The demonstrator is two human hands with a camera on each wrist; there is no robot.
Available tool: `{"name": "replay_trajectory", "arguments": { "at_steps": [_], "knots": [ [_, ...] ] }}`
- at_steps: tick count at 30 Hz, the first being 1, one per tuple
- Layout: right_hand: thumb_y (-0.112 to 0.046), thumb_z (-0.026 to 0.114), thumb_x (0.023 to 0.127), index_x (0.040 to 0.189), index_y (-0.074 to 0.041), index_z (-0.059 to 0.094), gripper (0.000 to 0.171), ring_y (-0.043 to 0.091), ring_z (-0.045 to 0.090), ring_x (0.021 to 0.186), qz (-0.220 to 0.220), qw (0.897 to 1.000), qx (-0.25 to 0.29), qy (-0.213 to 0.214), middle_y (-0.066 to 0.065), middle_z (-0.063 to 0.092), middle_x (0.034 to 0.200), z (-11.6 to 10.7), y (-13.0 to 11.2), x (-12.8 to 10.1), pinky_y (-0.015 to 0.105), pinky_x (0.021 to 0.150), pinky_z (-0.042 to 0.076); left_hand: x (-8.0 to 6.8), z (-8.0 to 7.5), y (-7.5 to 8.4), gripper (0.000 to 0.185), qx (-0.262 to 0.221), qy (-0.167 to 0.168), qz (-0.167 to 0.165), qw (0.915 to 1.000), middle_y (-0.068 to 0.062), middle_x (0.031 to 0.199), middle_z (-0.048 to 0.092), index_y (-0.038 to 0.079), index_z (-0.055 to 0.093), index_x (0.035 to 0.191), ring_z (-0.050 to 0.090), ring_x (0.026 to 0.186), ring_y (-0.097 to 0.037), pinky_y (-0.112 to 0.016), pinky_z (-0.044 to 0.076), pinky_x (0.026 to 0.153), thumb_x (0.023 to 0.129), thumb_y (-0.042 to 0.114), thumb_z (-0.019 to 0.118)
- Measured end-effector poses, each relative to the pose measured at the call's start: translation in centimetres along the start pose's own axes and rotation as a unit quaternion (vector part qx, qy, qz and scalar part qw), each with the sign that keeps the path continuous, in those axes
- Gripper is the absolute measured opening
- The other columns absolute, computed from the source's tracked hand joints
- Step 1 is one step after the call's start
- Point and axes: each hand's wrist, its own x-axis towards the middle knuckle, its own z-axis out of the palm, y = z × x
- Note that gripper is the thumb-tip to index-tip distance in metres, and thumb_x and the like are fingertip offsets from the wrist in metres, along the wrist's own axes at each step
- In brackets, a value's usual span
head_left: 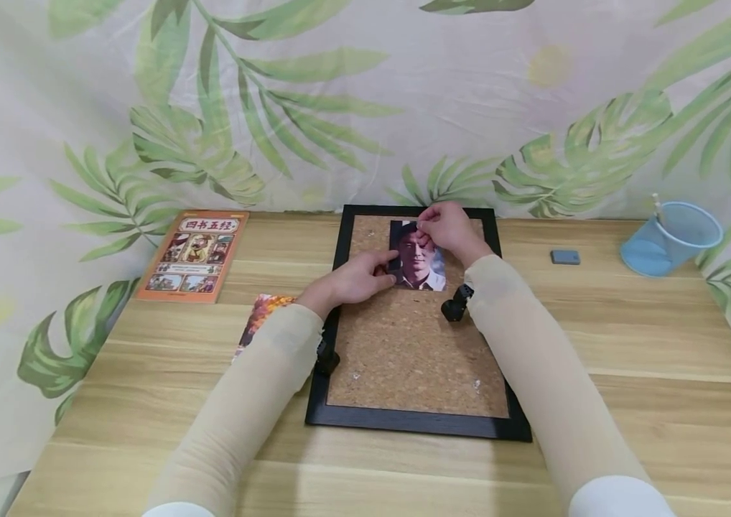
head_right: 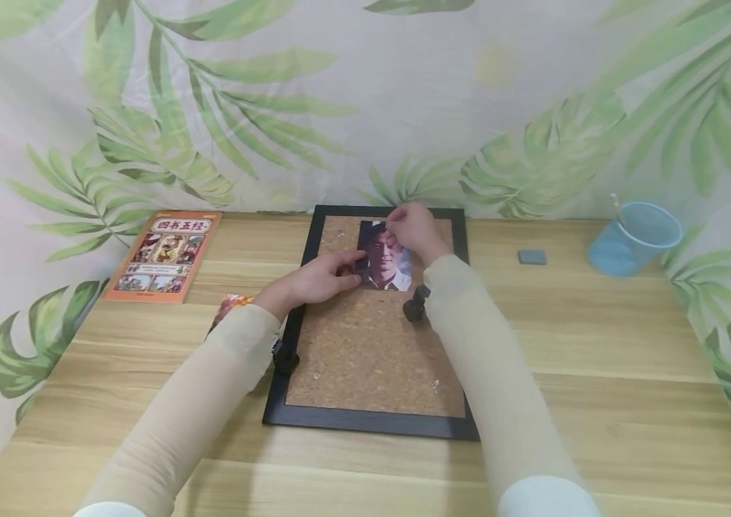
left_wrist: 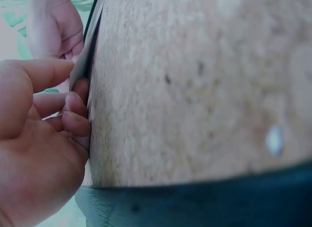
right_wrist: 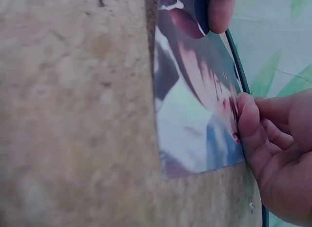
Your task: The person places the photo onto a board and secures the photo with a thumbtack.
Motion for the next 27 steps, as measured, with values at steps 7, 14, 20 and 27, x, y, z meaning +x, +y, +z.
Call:
{"name": "replay_trajectory", "arguments": {
  "at_steps": [7, 14, 20, 27],
  "knots": [
    [-0.006, 0.051, 0.096, 0.101, 0.004, 0.062, 0.016, 0.018, 0.066, 0.062, 0.008, 0.998, -0.054, -0.011, 0.014, 0.068, 0.083, 0.1, -0.6, 1.3, 0.03, 0.056, 0.054, 0.0, 0.1, -0.1, 0.056, -0.005, -0.001, -0.006, 1.0, -0.006, 0.09, 0.056, 0.007, 0.035, 0.147, 0.05, 0.075, -0.017, -0.029, 0.04, 0.068, 0.096, 0.02, 0.054],
    [-0.006, 0.051, 0.095, 0.098, 0.004, 0.063, 0.017, 0.014, 0.064, 0.056, 0.036, 0.996, -0.079, -0.017, 0.008, 0.067, 0.073, 0.2, -1.3, 2.2, 0.028, 0.056, 0.053, 0.0, 0.0, -0.1, 0.056, -0.007, 0.0, -0.007, 1.0, -0.006, 0.09, 0.056, 0.008, 0.035, 0.147, 0.05, 0.075, -0.016, -0.029, 0.04, 0.067, 0.096, 0.021, 0.054],
    [-0.009, 0.052, 0.093, 0.094, 0.0, 0.066, 0.017, 0.014, 0.063, 0.053, 0.045, 0.992, -0.115, -0.006, 0.005, 0.067, 0.067, 0.2, -1.5, 2.3, 0.028, 0.055, 0.052, -0.1, -0.1, -0.1, 0.057, -0.013, -0.006, -0.01, 0.9998, -0.006, 0.089, 0.056, 0.007, 0.034, 0.148, 0.049, 0.074, -0.017, -0.028, 0.039, 0.067, 0.096, 0.02, 0.055],
    [-0.012, 0.054, 0.089, 0.086, -0.004, 0.069, 0.017, 0.013, 0.058, 0.057, 0.014, 0.98, -0.192, 0.055, 0.001, 0.064, 0.068, 0.7, -1.5, 1.8, 0.026, 0.059, 0.046, -0.1, -0.1, 0.0, 0.057, -0.018, -0.007, -0.014, 0.9997, -0.005, 0.092, 0.057, 0.008, 0.034, 0.148, 0.05, 0.077, -0.017, -0.028, 0.04, 0.067, 0.096, 0.021, 0.055]
  ]
}}
